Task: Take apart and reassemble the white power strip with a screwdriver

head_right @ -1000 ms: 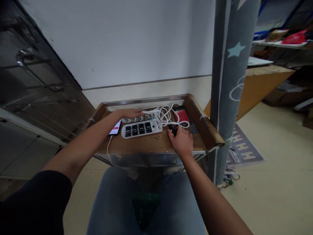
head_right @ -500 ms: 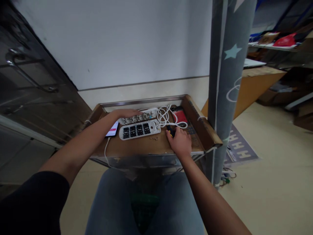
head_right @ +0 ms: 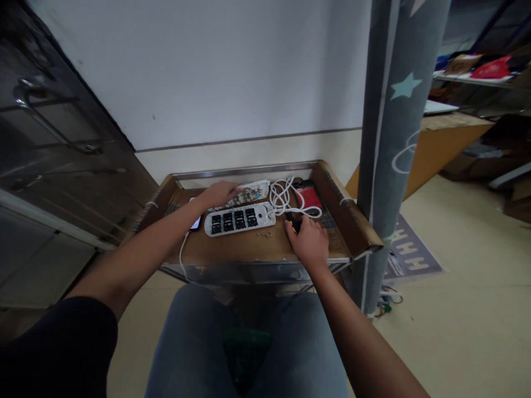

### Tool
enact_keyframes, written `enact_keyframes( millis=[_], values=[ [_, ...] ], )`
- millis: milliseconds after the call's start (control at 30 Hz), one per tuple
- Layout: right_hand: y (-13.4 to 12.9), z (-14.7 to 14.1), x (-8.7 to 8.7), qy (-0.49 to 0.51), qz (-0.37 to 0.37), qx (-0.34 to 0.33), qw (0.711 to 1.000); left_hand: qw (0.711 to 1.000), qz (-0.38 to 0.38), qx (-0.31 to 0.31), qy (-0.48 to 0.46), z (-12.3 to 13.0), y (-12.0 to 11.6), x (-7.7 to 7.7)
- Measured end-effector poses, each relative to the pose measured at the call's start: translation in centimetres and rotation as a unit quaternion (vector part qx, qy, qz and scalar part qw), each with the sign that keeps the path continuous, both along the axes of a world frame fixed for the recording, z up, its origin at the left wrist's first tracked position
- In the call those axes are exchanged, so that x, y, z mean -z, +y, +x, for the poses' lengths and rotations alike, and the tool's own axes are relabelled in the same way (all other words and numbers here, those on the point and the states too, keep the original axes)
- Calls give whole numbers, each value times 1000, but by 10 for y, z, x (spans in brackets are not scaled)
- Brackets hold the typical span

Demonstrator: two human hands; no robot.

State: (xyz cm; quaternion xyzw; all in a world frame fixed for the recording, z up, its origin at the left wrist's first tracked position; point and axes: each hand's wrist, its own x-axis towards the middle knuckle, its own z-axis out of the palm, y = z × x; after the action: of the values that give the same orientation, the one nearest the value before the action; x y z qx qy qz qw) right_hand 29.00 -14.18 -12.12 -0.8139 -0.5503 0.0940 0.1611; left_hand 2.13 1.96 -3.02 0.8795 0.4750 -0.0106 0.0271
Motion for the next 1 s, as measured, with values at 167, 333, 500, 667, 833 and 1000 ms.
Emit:
enact_keyframes(
  millis=[167, 333, 500, 667, 833, 1000],
  values=[
    [0, 0, -1, 1, -3, -1, 1000, 999, 29, -7, 19, -1, -12, 5],
    [1, 0, 0, 3, -1, -2, 1000, 999, -1, 23, 40, -3, -7, 2],
    [-1, 0, -1, 7, 5, -6, 1000, 998, -21, 36, 49, 0, -1, -2],
    [-1, -1, -3, 6, -3, -3, 1000, 999, -12, 27, 41, 0, 1, -1],
    [-1, -1, -3, 5, -7, -3, 1000, 999, -16, 30, 40, -3, 6, 2],
    [-1, -1, -2, 10, -6, -3, 1000, 999, -11, 29, 39, -3, 7, 2]
  ],
)
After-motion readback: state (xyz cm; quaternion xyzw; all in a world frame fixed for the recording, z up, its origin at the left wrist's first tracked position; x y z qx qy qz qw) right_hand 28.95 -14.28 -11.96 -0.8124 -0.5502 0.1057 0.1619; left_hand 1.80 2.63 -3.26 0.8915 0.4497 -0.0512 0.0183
